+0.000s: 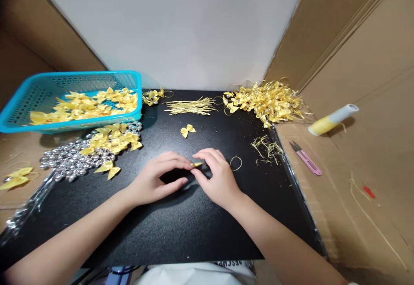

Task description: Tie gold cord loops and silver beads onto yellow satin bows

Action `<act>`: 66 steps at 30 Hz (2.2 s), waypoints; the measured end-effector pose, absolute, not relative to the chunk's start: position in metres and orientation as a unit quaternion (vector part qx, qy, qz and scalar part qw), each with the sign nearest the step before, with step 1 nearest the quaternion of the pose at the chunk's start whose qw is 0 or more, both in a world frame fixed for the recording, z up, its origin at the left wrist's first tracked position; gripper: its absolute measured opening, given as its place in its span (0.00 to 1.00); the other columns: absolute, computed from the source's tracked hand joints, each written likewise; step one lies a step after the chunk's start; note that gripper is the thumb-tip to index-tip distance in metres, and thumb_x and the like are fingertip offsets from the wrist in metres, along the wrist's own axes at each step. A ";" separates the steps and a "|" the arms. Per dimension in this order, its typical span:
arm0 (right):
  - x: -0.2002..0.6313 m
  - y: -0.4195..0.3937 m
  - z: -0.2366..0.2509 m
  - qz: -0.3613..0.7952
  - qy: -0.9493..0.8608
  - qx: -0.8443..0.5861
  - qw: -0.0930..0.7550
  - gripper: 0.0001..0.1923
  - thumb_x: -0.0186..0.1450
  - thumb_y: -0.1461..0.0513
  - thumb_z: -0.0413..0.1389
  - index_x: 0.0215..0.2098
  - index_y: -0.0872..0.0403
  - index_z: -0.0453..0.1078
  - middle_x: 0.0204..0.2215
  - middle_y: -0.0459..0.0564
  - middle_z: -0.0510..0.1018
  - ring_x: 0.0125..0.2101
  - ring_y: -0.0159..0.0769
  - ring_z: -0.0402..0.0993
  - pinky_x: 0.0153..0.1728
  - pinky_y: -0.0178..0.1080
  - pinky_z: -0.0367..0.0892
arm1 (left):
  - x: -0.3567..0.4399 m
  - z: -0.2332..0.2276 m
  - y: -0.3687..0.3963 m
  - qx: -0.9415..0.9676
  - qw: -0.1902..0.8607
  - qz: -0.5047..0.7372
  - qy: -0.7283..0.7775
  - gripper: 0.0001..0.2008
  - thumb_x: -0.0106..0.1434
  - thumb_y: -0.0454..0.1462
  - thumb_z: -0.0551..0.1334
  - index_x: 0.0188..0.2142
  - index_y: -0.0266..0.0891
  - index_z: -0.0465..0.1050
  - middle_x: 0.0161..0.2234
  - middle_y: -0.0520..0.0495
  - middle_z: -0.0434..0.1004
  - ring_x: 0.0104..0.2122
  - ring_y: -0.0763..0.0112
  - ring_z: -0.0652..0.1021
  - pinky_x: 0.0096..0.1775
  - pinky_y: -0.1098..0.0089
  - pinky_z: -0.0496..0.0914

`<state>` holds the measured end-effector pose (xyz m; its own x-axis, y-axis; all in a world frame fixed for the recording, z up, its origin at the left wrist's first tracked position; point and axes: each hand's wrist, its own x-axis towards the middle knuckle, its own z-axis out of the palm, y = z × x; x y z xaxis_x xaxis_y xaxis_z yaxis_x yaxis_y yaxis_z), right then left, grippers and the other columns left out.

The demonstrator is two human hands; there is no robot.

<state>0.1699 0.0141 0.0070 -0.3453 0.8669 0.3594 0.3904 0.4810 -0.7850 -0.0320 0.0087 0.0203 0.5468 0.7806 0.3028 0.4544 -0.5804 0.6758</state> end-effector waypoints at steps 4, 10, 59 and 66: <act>0.166 0.011 0.003 0.471 -0.670 -0.411 0.400 0.06 0.62 0.64 0.58 0.38 0.52 0.73 0.34 0.48 0.80 0.35 0.36 0.78 0.40 0.40 0.74 | -0.022 0.017 0.002 0.755 0.397 0.360 0.377 0.08 0.62 0.34 0.64 0.41 0.38 0.74 0.36 0.46 0.76 0.35 0.71 0.76 0.39 0.70 0.72; 0.164 0.016 0.000 0.577 -0.522 -0.449 0.440 0.08 0.56 0.58 0.63 0.29 0.52 0.70 0.27 0.45 0.76 0.30 0.33 0.76 0.34 0.36 0.74 | -0.014 0.009 -0.001 0.586 0.539 0.404 0.450 0.17 0.56 0.38 0.69 0.43 0.37 0.69 0.34 0.49 0.73 0.29 0.75 0.75 0.32 0.72 0.73; 0.172 0.014 0.012 0.384 -0.776 -0.392 0.311 0.06 0.64 0.70 0.55 0.30 0.54 0.70 0.28 0.45 0.75 0.31 0.32 0.71 0.35 0.36 0.65 | -0.027 0.011 0.007 0.872 0.201 0.177 0.410 0.07 0.68 0.37 0.53 0.33 0.38 0.65 0.32 0.47 0.71 0.33 0.67 0.68 0.36 0.67 0.63; 0.176 0.013 0.011 0.280 -0.854 -0.367 0.242 0.06 0.65 0.68 0.55 0.31 0.54 0.65 0.32 0.47 0.74 0.36 0.36 0.67 0.42 0.41 0.62 | -0.028 0.010 0.007 0.877 0.208 0.171 0.399 0.09 0.69 0.38 0.51 0.32 0.39 0.63 0.32 0.47 0.69 0.33 0.66 0.67 0.36 0.67 0.62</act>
